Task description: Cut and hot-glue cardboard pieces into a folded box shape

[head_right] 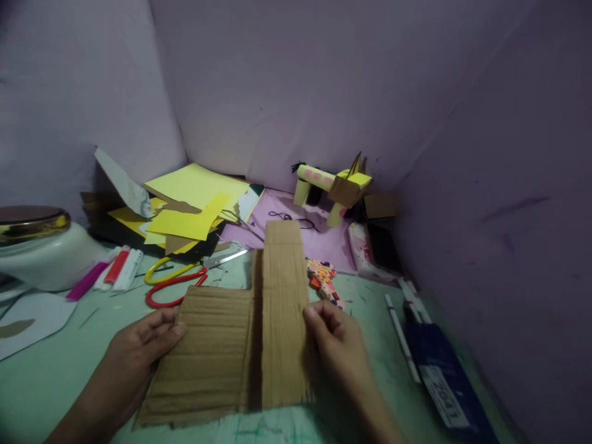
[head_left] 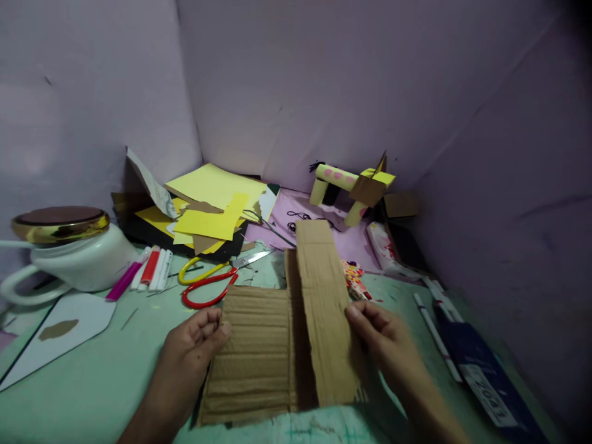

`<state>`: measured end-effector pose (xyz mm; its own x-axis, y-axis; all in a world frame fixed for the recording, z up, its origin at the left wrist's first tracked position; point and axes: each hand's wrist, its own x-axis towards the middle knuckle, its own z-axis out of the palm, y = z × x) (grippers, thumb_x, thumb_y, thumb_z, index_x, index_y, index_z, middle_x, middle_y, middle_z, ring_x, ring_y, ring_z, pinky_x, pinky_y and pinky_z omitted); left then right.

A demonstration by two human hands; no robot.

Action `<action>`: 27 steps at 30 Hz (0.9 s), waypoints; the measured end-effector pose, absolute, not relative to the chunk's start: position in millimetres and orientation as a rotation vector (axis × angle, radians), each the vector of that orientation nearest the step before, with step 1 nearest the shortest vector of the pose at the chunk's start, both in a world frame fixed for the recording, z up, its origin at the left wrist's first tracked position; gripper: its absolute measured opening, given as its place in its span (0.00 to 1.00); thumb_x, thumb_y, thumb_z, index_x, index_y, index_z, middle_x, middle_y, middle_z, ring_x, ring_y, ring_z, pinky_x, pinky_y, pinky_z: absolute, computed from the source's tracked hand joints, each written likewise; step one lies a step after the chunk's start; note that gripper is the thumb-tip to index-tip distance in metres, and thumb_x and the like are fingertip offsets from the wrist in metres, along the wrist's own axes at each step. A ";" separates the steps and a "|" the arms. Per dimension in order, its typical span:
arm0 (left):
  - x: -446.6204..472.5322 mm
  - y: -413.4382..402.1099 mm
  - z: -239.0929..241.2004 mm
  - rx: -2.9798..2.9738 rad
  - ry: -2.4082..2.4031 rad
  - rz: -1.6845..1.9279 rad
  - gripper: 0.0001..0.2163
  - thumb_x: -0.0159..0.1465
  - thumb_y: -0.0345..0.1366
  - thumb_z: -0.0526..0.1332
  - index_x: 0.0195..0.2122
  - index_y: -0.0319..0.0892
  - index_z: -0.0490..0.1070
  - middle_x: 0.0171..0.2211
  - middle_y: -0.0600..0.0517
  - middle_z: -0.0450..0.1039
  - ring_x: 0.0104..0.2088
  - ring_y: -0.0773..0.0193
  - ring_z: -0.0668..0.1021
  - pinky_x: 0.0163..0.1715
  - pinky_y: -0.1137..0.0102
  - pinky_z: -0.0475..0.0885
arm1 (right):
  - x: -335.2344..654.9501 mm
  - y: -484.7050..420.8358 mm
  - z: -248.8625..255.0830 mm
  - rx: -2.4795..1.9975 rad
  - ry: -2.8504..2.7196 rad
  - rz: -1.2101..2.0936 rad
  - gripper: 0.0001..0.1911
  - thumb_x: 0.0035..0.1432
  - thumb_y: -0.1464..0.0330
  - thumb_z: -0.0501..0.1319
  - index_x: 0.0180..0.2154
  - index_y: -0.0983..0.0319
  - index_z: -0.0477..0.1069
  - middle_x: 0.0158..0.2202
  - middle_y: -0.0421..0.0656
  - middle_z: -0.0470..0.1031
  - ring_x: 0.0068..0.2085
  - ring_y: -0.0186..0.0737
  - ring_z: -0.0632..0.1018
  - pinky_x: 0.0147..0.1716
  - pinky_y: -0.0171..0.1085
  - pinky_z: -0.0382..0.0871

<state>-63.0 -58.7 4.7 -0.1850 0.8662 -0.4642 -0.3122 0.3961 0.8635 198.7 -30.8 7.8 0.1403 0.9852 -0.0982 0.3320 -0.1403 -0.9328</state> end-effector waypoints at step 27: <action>-76.1 -19.4 40.8 1.110 1.549 1.148 0.16 0.53 0.50 0.62 0.34 0.42 0.74 0.29 0.50 0.77 0.30 0.57 0.77 0.30 0.68 0.71 | 155.3 -30.2 27.1 -0.946 -0.903 1.748 0.20 0.42 0.68 0.69 0.40 0.62 0.72 0.35 0.45 0.81 0.36 0.45 0.80 0.40 0.43 0.70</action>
